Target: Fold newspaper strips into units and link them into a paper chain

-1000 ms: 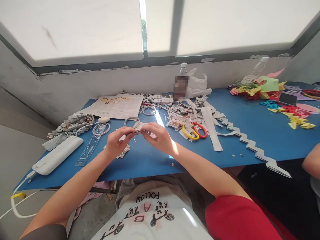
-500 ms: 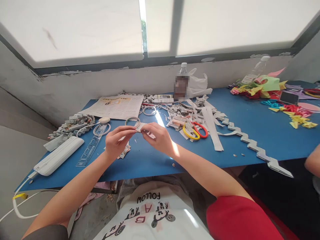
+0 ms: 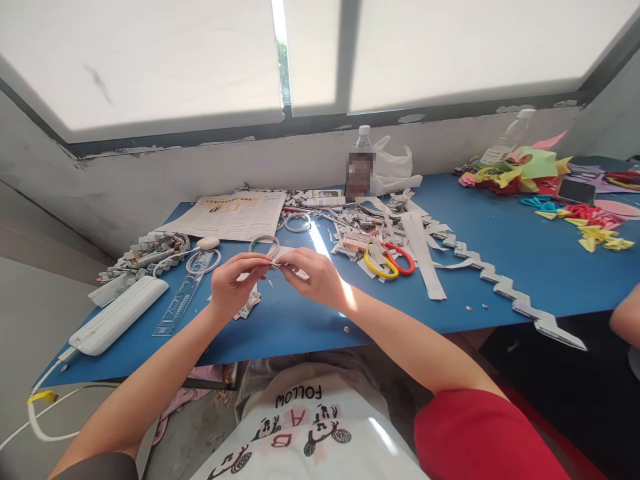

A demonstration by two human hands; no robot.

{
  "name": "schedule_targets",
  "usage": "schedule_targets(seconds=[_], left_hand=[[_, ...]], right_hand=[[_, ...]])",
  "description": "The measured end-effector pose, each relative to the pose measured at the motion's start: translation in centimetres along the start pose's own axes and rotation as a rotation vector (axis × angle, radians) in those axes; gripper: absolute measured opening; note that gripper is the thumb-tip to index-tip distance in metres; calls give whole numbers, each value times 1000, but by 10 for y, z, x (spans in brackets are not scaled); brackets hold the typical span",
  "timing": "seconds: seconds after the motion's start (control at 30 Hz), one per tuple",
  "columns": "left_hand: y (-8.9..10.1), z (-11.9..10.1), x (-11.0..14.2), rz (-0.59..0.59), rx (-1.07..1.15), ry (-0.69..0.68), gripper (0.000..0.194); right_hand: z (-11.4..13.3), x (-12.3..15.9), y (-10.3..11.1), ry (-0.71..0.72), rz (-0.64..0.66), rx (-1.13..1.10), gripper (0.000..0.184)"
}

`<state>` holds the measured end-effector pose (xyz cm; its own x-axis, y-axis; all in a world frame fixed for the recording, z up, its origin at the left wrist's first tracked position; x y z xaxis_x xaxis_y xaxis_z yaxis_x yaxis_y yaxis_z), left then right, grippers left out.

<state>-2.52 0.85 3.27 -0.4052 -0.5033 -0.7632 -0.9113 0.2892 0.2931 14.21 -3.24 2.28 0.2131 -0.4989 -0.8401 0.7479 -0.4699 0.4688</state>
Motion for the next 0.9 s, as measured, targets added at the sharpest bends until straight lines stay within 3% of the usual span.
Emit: schedule_targets(seconds=[0.1,0.2,0.33,0.73,0.9], left_hand=[[-1,6,-1,-45,178,234,12],[-6,15,-1,-17,362,494,20],[-8,23,0,4,457,639,28],[-6,20,1,-35,437,576,23],[-5,12,1,-28,345,399,14]], right_hand=[[0,0,0,12,15,-15,16],[-1,0,-1,-22,17,-27,13],[-2,-1,-1,-52,25,-46,10],[-3,0,-2,-80,44,-68,11],[-4,1,-2,-60,38,-49,12]])
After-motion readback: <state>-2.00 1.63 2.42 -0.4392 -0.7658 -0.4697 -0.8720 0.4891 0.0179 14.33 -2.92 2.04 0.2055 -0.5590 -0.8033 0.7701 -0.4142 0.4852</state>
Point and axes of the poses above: each hand's wrist, its own x-axis away from the middle knuckle, its own y-axis out of the back of the hand, z = x × y, the point moved 4 cm from there along -x, towards the middle knuckle, and after that the axes turned 11 degrees about x, right-handed, at the moved point
